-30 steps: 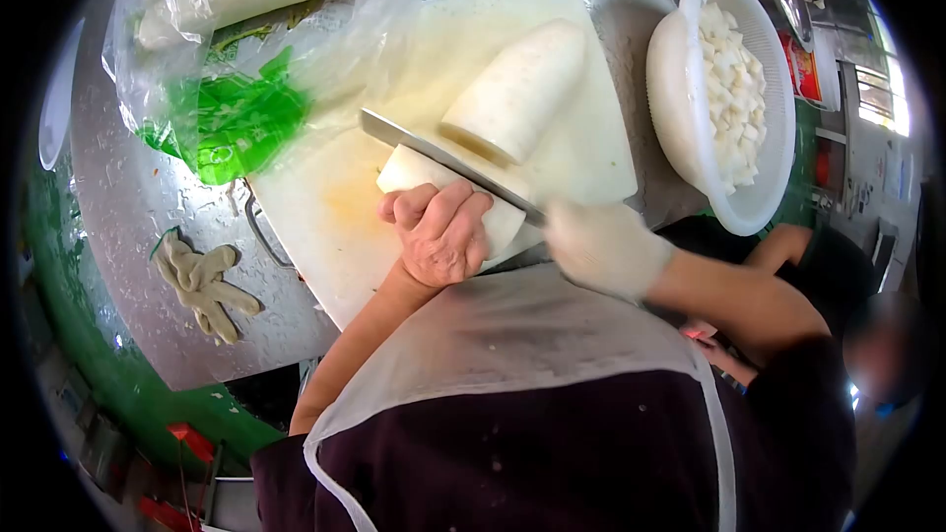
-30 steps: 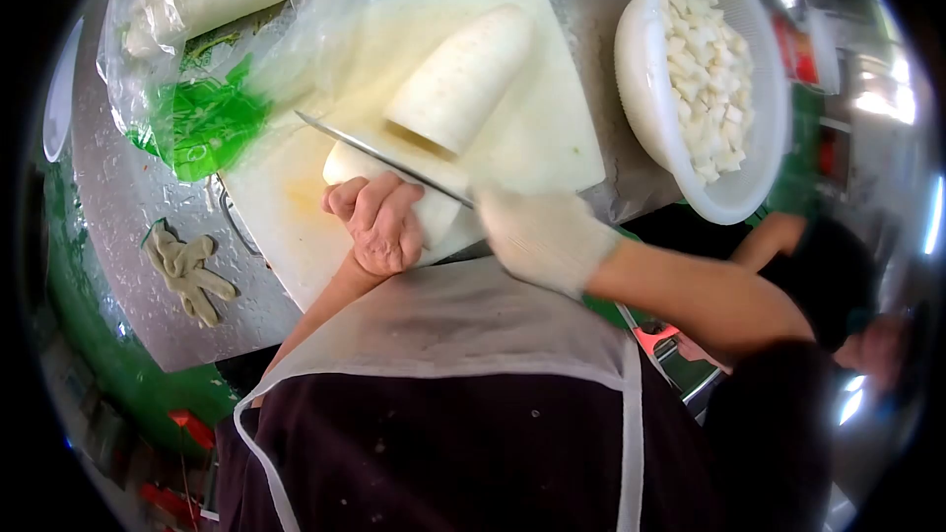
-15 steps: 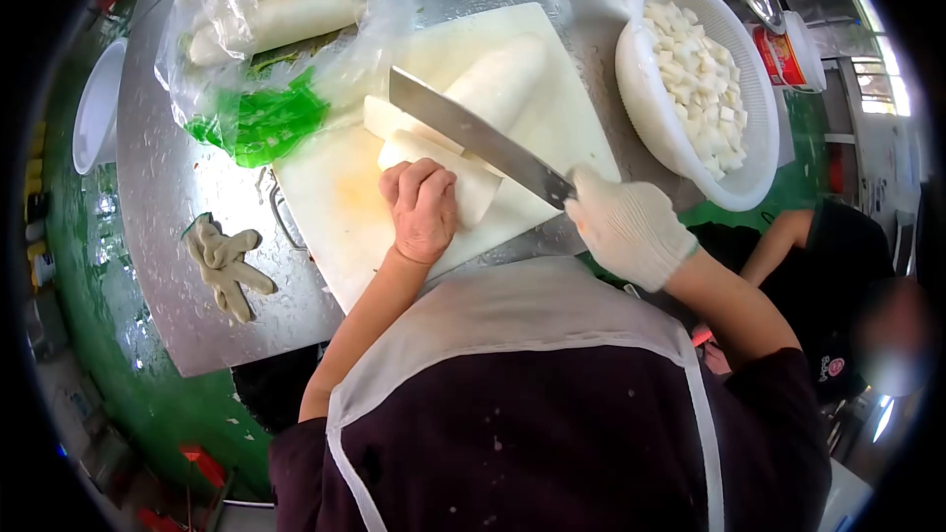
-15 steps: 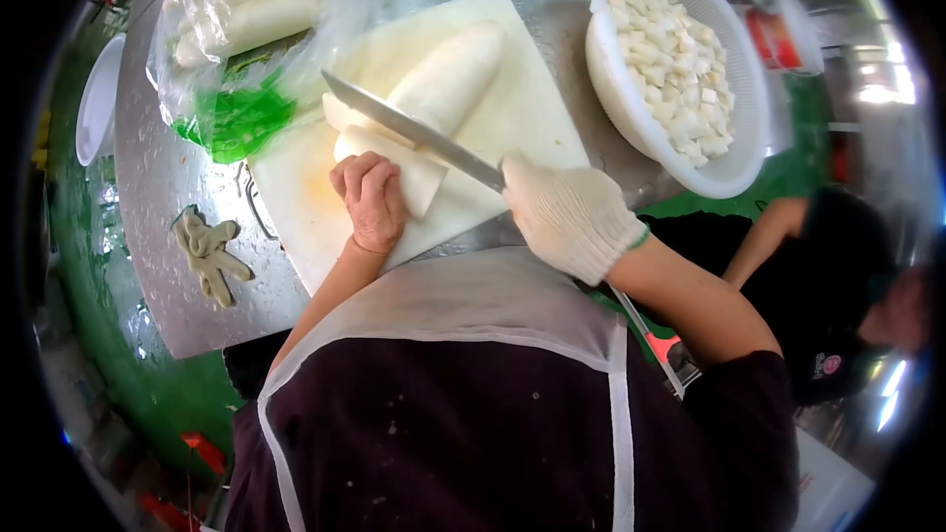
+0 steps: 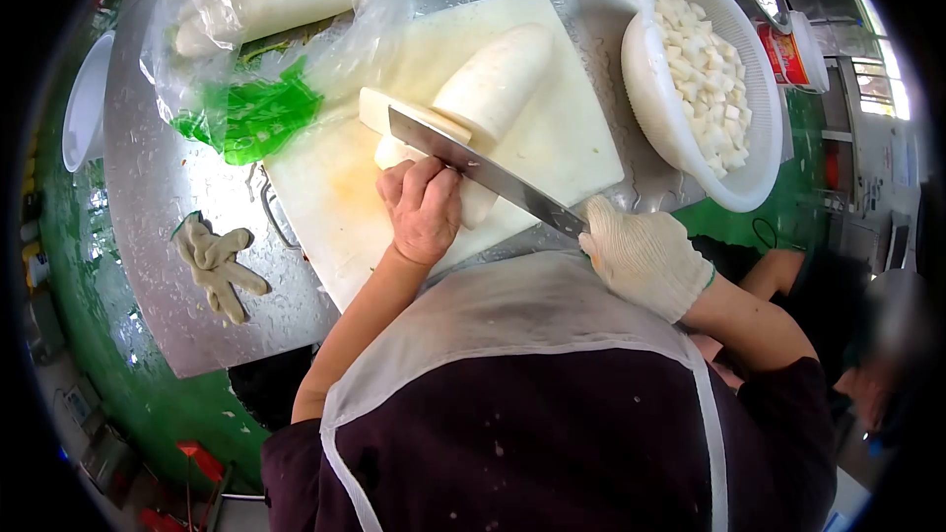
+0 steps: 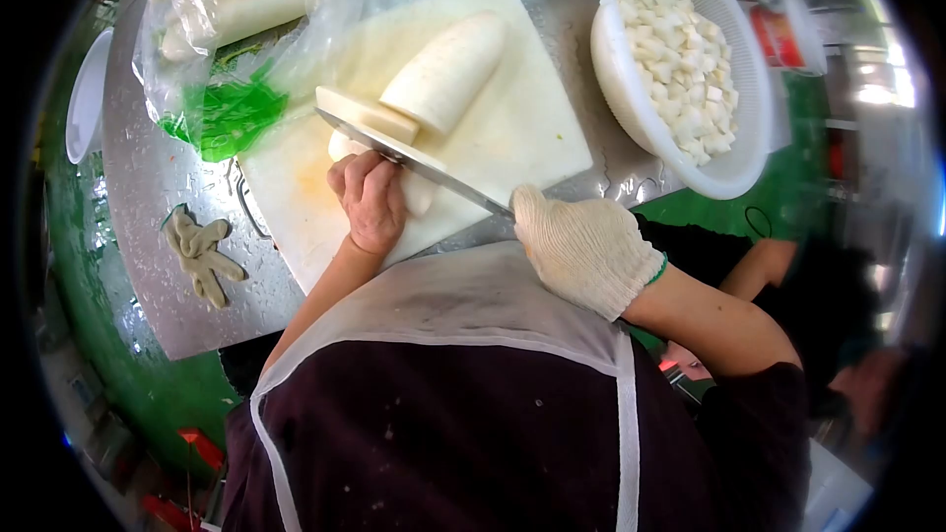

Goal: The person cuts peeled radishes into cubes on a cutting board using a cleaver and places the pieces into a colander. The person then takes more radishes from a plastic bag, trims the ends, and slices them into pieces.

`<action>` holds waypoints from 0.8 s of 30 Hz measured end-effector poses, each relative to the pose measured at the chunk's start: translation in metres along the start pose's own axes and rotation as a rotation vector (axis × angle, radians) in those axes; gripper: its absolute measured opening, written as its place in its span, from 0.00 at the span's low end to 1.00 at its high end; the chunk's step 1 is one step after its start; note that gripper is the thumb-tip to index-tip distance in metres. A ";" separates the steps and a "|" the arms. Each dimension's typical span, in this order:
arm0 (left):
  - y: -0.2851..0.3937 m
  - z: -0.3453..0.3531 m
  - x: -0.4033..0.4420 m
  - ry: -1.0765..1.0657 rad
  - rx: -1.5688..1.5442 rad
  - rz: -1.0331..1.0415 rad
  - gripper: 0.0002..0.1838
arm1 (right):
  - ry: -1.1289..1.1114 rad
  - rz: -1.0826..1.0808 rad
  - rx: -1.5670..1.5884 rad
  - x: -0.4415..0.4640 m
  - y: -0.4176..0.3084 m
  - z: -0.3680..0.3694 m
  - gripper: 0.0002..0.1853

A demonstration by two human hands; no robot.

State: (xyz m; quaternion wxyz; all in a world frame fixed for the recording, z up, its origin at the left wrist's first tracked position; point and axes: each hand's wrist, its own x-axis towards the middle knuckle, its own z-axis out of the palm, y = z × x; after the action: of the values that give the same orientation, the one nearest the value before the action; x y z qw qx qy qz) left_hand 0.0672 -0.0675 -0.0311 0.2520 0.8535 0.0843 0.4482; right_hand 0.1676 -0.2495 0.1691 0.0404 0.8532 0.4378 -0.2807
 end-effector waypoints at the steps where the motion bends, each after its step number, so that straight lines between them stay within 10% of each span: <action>1: 0.000 0.000 0.000 -0.001 -0.008 -0.008 0.16 | -0.028 0.026 0.022 0.004 -0.001 0.000 0.12; 12: 0.002 -0.006 0.006 -0.036 -0.175 -0.049 0.16 | -0.247 0.130 0.085 0.067 -0.025 0.020 0.10; 24: -0.016 -0.008 -0.008 -0.091 -0.002 -0.046 0.12 | 0.072 -0.074 0.222 0.060 -0.013 0.053 0.13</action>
State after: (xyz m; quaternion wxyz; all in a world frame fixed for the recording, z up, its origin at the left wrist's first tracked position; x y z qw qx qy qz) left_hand 0.0571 -0.0538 -0.0409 0.2666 0.8706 0.0920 0.4031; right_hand 0.1615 -0.2147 0.0963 -0.0803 0.8453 0.4363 -0.2978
